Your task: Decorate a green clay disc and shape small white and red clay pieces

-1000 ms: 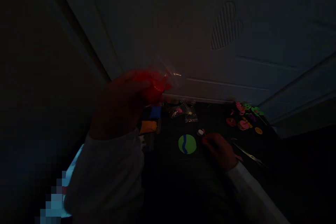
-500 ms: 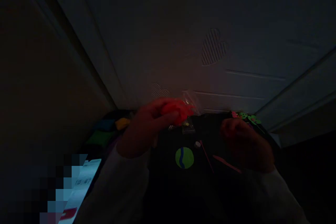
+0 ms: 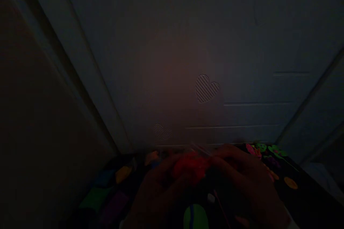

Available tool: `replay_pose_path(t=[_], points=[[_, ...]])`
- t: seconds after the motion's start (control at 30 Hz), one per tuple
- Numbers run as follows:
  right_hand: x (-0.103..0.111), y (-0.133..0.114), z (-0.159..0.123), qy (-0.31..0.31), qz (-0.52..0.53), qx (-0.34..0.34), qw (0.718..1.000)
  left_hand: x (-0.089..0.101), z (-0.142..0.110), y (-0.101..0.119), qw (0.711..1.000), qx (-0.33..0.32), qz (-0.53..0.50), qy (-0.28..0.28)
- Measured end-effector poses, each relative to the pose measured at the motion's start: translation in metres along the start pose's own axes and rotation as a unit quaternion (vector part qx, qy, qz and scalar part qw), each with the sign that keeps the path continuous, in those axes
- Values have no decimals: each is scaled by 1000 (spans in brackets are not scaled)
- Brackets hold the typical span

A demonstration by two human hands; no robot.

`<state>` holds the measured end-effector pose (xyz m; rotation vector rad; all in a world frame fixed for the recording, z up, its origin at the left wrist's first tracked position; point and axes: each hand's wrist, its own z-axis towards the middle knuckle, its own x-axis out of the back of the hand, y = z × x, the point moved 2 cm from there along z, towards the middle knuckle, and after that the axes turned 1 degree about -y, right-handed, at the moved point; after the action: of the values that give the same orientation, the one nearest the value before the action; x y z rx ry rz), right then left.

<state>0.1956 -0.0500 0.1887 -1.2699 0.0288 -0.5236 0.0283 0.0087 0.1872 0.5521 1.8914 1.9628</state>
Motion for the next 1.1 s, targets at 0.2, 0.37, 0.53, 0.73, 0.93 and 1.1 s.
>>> replay_pose_path(t=[0.2,0.37,0.53,0.73,0.93,1.1], points=[[4,1,3,-27,-49,-5,998,1,6,-10,1000,12,-24,1],[3,0,3,-17,-15,9,1000,2,7,-17,997,6,-76,9],[6,5,-2,13,88,-35,995,0,3,-18,995,15,-97,19],[7,4,-4,28,82,-17,996,2,0,-14,996,22,-81,10],[6,-2,1,-27,27,42,998,2,1,-11,1000,5,13,-22],[4,-4,2,-52,-1,60,997,3,0,-12,1000,3,29,-7]])
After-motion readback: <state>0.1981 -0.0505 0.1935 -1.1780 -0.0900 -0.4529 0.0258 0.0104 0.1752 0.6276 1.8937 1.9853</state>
